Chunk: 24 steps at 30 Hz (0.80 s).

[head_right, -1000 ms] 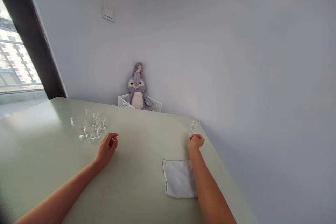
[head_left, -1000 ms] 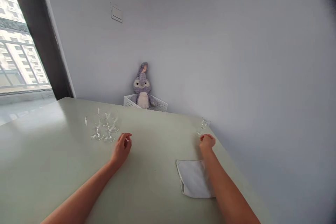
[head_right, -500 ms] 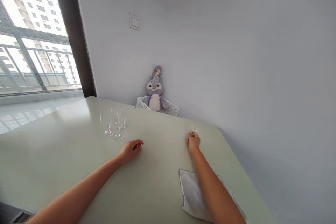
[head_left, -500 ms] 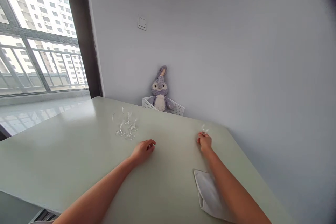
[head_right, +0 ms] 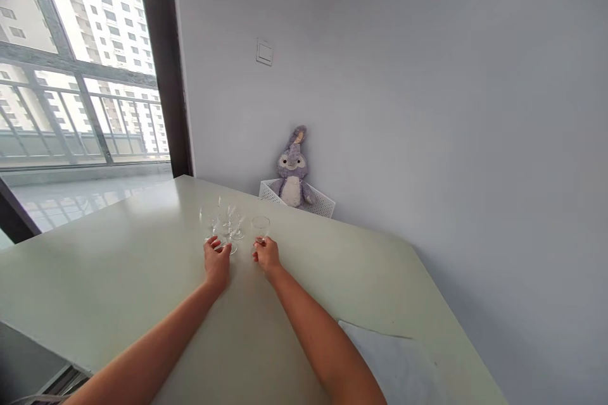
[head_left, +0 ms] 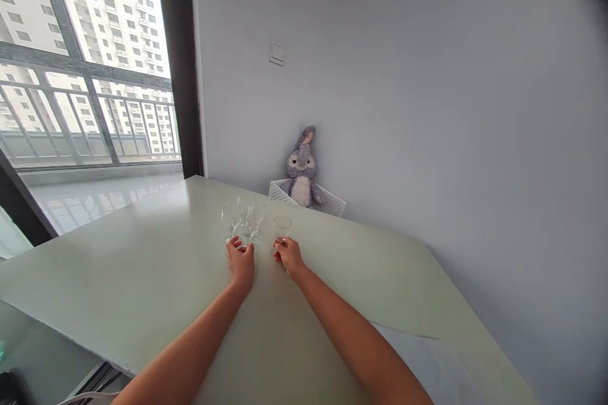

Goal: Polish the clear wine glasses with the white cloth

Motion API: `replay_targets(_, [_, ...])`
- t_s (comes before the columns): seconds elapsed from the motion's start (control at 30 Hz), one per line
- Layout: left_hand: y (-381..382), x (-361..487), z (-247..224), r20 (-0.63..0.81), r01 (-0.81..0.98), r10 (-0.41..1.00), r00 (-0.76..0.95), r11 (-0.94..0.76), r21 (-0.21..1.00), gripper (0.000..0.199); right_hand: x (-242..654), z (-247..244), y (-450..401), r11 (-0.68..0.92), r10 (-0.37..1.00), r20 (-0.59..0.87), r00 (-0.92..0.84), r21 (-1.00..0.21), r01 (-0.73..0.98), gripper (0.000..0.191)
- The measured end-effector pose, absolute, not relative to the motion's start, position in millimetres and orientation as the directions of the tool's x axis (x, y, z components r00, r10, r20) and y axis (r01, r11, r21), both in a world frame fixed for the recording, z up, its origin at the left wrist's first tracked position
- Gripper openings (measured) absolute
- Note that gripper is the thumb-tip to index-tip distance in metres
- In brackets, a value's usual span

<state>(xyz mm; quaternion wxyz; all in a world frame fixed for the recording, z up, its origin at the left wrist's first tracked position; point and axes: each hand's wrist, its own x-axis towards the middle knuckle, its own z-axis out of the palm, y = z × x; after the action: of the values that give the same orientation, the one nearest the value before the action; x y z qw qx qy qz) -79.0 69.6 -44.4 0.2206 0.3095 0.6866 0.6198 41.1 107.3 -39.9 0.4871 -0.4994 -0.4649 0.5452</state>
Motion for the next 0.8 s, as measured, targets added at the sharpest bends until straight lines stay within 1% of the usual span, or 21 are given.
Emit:
replay_targets(0.2, [82, -76, -55, 0.147, 0.152, 0.761, -0.632, -0.064, 0.986, 0.041, 21, -39, 125, -0.095, 0.995, -0.091, -0.047, -0.992, -0.089, 0.023])
replay_targets(0.43, [92, -73, -58, 0.173, 0.148, 0.808, -0.563, -0.107, 0.983, 0.046, 12, -41, 140, -0.103, 0.994, -0.098, -0.045, -0.988, -0.116, 0.032])
replay_targets(0.57, [92, -74, -56, 0.175, 0.158, 0.801, -0.573, -0.102, 0.982, 0.045, 11, -42, 141, -0.105, 0.994, -0.102, -0.030, -0.987, -0.119, 0.032])
replay_targets(0.63, [87, -74, -51, 0.193, 0.189, 0.768, -0.611, -0.096, 0.977, 0.041, 12, -43, 134, -0.107, 0.994, -0.105, -0.027, -0.988, -0.112, 0.030])
replay_targets(0.7, [79, -74, -42, 0.271, 0.265, 0.700, -0.661, -0.120, 0.957, 0.035, 12, -43, 122, -0.106, 0.994, -0.102, -0.043, -0.989, -0.102, 0.029])
replay_targets(0.77, [68, -71, -32, 0.406, 0.375, 0.608, -0.682, -0.186, 0.908, 0.030, 9, -42, 107, -0.100, 0.992, -0.092, -0.090, -0.991, -0.092, 0.031])
replay_targets(0.8, [62, -69, -28, 0.483, 0.434, 0.568, -0.667, -0.230, 0.871, 0.028, 6, -41, 100, -0.096, 0.989, -0.086, -0.122, -0.992, -0.086, 0.032])
